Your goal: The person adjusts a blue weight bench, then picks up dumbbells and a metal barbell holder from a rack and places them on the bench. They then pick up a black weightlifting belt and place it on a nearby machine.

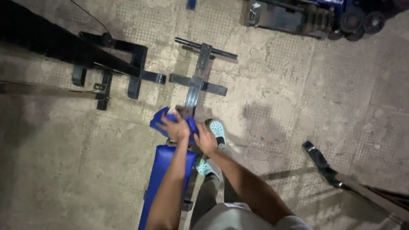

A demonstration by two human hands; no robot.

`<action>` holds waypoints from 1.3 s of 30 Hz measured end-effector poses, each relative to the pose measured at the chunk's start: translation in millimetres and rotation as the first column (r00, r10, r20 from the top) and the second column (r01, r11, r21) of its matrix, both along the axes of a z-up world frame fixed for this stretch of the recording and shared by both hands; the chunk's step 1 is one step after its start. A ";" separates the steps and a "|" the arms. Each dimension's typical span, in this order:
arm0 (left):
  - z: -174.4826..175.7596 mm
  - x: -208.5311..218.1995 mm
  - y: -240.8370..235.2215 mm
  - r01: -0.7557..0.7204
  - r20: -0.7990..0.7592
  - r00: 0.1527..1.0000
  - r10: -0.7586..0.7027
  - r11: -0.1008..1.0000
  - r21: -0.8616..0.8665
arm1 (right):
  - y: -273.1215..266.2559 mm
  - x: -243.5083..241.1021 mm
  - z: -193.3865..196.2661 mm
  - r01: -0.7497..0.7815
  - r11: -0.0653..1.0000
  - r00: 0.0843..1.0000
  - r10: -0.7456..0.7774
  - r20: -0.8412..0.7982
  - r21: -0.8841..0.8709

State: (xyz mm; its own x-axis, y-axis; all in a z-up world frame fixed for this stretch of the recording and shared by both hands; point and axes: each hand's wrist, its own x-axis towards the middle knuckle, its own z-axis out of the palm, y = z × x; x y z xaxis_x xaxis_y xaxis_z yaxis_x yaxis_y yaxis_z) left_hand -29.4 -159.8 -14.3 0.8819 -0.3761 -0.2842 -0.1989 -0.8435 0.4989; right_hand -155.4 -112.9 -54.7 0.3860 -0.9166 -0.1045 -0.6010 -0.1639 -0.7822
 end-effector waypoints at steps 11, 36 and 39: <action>-5.1 -9.2 -115.7 0.375 -0.277 0.911 -0.305 0.892 0.251 | -135.2 -6.6 -93.5 0.156 0.922 0.983 -0.179 0.032 0.355; -167.7 17.6 -120.0 0.777 -0.292 0.626 -0.723 0.547 0.312 | -192.1 14.1 -156.0 -0.022 0.933 0.919 0.160 -0.359 0.358; -180.2 21.7 -125.2 0.780 -0.357 0.620 -0.699 0.498 0.379 | -201.6 12.0 -159.1 -0.053 0.907 0.922 0.205 -0.328 0.418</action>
State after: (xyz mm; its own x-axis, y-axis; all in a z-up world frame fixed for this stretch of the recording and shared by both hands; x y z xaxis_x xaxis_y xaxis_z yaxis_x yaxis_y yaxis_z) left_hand -7.7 -285.1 -194.5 0.2777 -0.6579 -0.7000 -0.8247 -0.5370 0.1774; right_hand -143.4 -314.4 -213.8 0.3640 -0.7137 -0.5985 -0.8456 0.0163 -0.5336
